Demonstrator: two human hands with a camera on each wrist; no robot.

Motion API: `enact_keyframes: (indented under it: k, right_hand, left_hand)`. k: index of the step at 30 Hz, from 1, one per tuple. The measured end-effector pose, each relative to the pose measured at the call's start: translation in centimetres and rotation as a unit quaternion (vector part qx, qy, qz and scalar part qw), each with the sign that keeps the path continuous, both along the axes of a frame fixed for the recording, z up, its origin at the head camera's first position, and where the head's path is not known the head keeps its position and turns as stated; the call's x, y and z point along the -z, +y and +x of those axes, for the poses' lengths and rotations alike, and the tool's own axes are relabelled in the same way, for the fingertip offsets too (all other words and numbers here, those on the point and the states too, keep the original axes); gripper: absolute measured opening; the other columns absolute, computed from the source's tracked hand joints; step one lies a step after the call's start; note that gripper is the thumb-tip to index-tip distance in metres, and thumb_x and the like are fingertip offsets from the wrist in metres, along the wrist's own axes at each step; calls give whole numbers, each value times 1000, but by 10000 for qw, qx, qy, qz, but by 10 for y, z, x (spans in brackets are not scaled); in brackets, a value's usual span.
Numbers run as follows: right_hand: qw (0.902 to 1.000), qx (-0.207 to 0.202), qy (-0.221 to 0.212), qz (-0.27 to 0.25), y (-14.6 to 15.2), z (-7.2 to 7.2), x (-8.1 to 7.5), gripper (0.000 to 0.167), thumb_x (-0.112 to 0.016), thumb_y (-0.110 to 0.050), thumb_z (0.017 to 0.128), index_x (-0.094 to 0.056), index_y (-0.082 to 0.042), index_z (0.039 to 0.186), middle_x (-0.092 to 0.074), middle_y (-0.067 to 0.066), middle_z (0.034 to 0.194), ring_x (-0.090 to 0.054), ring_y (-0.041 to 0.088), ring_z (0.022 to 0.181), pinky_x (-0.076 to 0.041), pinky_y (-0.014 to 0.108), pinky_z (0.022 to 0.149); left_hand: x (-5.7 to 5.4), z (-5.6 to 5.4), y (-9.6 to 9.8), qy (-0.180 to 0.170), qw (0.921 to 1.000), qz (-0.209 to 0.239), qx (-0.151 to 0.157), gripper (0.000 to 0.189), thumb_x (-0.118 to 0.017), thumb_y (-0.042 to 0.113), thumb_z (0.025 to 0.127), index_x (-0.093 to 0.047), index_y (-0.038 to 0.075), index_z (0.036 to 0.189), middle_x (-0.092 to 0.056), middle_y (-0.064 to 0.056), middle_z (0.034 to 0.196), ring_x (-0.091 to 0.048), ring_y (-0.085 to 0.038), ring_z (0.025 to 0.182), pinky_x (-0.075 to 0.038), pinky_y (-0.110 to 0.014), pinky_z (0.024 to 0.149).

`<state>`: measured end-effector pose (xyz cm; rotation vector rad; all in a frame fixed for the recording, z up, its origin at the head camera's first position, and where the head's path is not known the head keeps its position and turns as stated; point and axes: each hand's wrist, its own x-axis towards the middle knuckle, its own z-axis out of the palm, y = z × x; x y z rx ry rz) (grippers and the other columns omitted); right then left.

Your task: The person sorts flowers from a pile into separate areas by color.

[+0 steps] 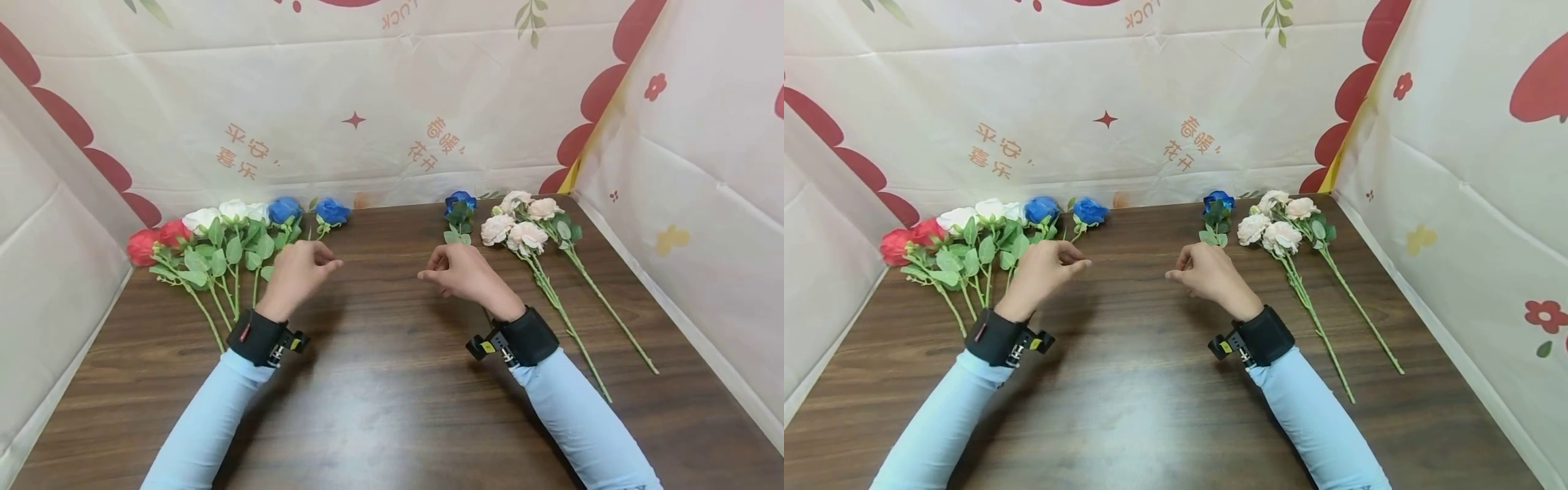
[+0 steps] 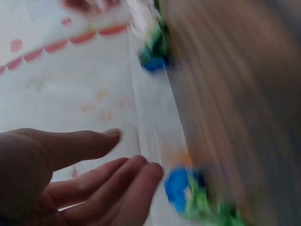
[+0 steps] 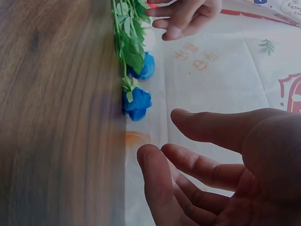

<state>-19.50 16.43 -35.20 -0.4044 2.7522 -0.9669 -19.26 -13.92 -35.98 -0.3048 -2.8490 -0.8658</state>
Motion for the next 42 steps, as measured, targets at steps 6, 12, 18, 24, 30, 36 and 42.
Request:
enact_keyframes:
  k: [6,12,18,24,30,36,42]
  right_hand:
    - [9999,-84,-131,32,-1,-2,5,25,-72,-31,98,-70,-6,99,-74,15,83,-74,21,65,-60,31,60]
    - [9998,-97,-158,20,-3,-3,7,25,-71,-30,99,-70,-5,100,-74,17,85,-74,23,65,-60,32,60]
    - [9998,-88,-184,-33,-2,-2,8,24,-71,-29,99,-70,-5,100,-75,18,87,-73,17,62,-60,31,60]
    - [9997,-39,-210,-122,-1,-2,6,24,-72,-30,99,-70,-5,100,-76,19,88,-74,19,64,-62,34,62]
    - [9997,-53,-203,-93,-1,-2,7,24,-71,-29,99,-70,-5,100,-76,18,88,-75,24,66,-62,34,61]
    - [9997,-104,-201,14,-1,-2,9,25,-69,-31,100,-70,-6,99,-75,15,83,-75,28,68,-58,31,59]
    - [9998,-126,-120,78,0,-2,8,25,-68,-32,101,-70,-7,98,-75,14,80,-75,28,67,-56,30,59]
  left_hand:
    - [4,-12,-37,-155,9977,-511,-417,20,-79,20,90,-80,1,96,-76,-16,85,-66,-27,67,-49,-37,58]
    - [13,-19,-58,-524,9952,-686,-452,52,-80,17,88,-46,13,48,-27,5,50,-30,-15,47,-26,-28,49]
    - [21,-23,-63,-1074,9879,-983,-541,57,-85,23,84,-43,17,45,-33,6,46,-39,-16,46,-33,-29,47]
    - [27,-25,-61,-1162,9869,-1043,-398,56,-76,8,86,-41,18,43,-32,5,43,-33,-13,41,-29,-25,45]
    - [26,-23,-59,-1017,9883,-1103,-280,47,-59,-4,77,-35,19,43,-23,7,47,-19,-11,45,-19,-24,45]
    - [25,-22,-58,-1055,9876,-1120,-298,49,-68,4,80,-35,19,46,-24,6,48,-24,-12,46,-24,-26,48]
    - [20,-20,-58,-1102,9903,-807,-237,56,-75,11,84,-37,18,43,-24,8,46,-23,-10,43,-22,-25,46]
